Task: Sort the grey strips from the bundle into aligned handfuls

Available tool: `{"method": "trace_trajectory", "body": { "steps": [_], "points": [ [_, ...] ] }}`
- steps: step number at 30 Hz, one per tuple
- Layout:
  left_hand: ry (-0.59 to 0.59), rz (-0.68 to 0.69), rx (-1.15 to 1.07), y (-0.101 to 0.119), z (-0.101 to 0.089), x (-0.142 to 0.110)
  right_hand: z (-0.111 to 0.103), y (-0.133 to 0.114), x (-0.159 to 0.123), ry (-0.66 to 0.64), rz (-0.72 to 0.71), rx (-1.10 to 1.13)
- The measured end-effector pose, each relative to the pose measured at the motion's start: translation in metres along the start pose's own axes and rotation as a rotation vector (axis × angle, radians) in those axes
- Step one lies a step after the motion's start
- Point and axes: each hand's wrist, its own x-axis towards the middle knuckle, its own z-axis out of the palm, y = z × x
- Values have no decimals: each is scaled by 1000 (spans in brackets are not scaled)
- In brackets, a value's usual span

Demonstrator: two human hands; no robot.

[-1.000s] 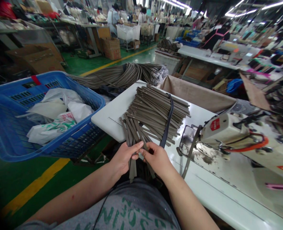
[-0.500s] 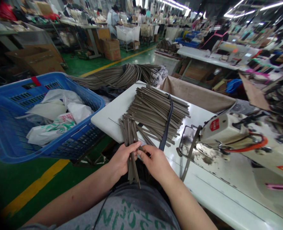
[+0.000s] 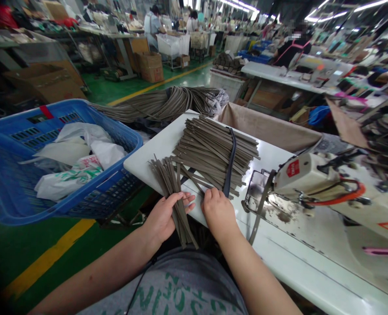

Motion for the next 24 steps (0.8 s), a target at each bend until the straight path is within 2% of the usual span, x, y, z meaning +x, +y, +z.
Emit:
{"method": "trace_trajectory", "body": {
  "steps": [4,8,10,13,15,19,24],
  "points": [
    [-29,-13,-15,-1,3,0,-12,-5,-5,14,24,167],
    [-93,-25,10,-3,4,3,-23,-4,-7,-65,-99,517],
    [-92,-40,10,-5,4,5,-24,2,0,-47,-86,590],
    [-35,-61,-38,-7,5,7,-16,19,17,132,18,497],
    [5,-78,-73,-6,5,7,-9,31,30,205,27,357],
    [-22,-101,-110,-3,5,7,0,43,42,139,48,42],
    [-14,-125,-78,-5,3,8,-3,31,34,78,-52,-127]
  ]
}}
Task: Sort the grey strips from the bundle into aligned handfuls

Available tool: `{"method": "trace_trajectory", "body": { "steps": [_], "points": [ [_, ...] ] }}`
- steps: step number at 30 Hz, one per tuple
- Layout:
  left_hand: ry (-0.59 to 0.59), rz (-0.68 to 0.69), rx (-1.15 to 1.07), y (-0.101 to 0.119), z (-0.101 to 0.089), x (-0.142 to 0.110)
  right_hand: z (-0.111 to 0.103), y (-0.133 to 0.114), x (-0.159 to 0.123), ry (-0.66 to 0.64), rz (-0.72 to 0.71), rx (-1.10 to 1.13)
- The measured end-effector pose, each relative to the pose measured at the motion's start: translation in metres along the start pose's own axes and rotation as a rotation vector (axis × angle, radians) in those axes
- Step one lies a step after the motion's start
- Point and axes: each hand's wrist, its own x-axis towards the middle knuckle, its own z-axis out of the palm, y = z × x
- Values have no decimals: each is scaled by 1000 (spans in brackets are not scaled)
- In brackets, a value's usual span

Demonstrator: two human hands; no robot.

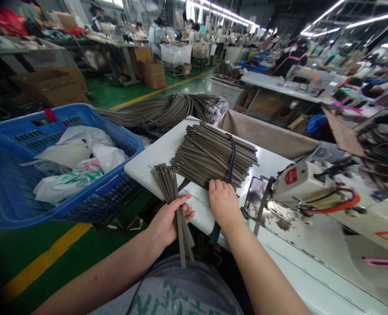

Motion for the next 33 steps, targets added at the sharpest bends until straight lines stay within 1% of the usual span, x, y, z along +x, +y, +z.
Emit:
{"method": "trace_trajectory", "body": {
  "steps": [3,5,8,10,12,14,16,17,19,21,23,25,28,30,33],
  "points": [
    [22,-23,37,-2,0,1,-5,-5,-3,3,-1,12],
    [16,-24,53,-2,0,1,-9,-6,-3,-31,47,96],
    [1,-9,87,-2,2,0,-17,-7,-5,-124,219,349],
    [-12,4,98,-2,3,0,-22,-10,-8,-174,280,582],
    [-26,22,93,-3,4,0,-28,-14,-12,-189,249,806],
    [-40,38,99,-5,4,1,-31,-19,-16,-182,166,971],
    [-33,50,113,-6,4,3,-30,-21,-17,-193,86,1065],
    [-24,46,115,-7,3,4,-29,-20,-17,-191,78,1072],
    [6,25,105,-7,3,5,-22,-14,-14,-136,138,971],
    [35,-4,87,-5,4,4,-12,-4,-9,-16,218,750],
    [60,-15,65,-2,4,3,-2,6,-4,64,199,513],
    [64,-21,47,2,5,1,4,12,-2,64,131,327],
    [22,-31,35,7,3,0,6,8,-3,4,58,123],
    [5,-20,50,8,1,0,3,0,-6,-21,7,30],
    [18,23,85,7,-2,1,-2,-12,-10,-29,-56,-47]
  ]
}}
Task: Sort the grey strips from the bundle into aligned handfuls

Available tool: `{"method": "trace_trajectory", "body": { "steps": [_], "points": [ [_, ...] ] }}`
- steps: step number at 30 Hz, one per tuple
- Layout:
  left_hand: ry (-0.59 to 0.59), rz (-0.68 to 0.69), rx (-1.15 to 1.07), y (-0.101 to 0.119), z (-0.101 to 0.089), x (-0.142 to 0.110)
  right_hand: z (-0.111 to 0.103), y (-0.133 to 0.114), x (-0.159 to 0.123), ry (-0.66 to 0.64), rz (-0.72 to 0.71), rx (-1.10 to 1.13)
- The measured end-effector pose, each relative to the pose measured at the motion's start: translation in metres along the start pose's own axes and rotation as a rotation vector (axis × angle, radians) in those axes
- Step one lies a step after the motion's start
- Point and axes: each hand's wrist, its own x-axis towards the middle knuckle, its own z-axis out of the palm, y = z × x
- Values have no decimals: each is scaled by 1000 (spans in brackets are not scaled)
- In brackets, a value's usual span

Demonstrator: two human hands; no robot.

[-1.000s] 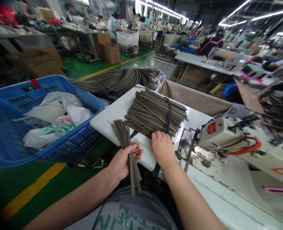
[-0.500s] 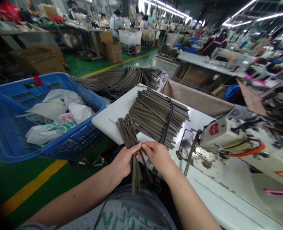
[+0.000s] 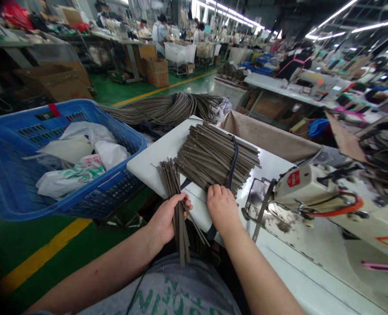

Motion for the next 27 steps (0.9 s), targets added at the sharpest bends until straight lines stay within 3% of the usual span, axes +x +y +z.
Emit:
{"method": "trace_trajectory", "body": {
  "steps": [5,8,12,16,19,24,27],
  "points": [
    [-12,-20,-43,-2,2,-2,-3,-5,0,-45,106,20],
    [-23,-32,-50,0,4,-5,-8,-2,2,-114,209,205],
    [-27,-52,-25,-1,3,-4,-16,0,0,-224,350,695],
    [-87,4,40,-7,2,0,-20,-3,-9,-279,344,1313],
    [-150,28,88,-11,0,3,-24,-10,-16,-340,341,1613],
    [-112,-13,96,-16,0,4,-27,-17,-21,-425,424,1678],
    [-121,-35,105,-15,0,2,-24,-12,-19,-404,477,1569]
  ]
}}
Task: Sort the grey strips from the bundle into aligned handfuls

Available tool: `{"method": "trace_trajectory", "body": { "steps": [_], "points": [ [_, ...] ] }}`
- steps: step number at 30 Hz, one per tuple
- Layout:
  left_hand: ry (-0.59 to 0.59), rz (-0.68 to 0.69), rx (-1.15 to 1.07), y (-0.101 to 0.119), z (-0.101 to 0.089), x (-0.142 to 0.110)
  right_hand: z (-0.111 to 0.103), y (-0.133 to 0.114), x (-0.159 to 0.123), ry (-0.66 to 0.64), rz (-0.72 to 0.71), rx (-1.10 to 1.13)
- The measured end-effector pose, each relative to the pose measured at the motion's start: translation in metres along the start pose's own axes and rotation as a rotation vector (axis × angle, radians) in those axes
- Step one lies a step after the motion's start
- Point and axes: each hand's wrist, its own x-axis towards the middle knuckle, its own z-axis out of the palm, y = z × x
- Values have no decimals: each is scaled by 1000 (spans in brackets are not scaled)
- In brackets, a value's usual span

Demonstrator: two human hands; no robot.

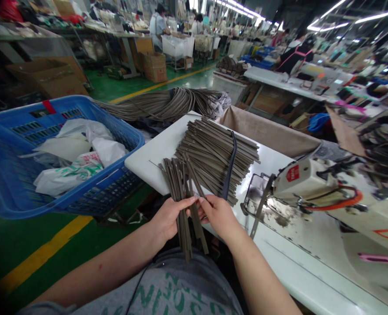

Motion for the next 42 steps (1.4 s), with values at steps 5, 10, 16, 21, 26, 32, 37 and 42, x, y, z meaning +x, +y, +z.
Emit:
{"method": "trace_trajectory", "body": {
  "steps": [5,10,16,21,26,32,37,42],
  "points": [
    [64,17,-19,3,-1,-2,-14,3,10,271,-136,-389],
    [95,9,-33,7,-2,-5,-10,6,9,172,-155,-265],
    [43,45,-3,8,-2,-3,8,-8,-15,80,-234,-483],
    [79,2,21,7,-2,-3,-1,-4,-4,229,-341,-748],
    [139,4,12,12,-3,-7,-23,19,25,506,-419,-1165],
    [170,122,15,16,-6,-10,-15,17,25,424,-400,-1379],
    [129,81,-97,15,-5,-12,-2,14,23,457,-370,-1443],
    [85,58,-182,12,-5,-11,-3,11,25,431,-300,-1415]
  ]
}}
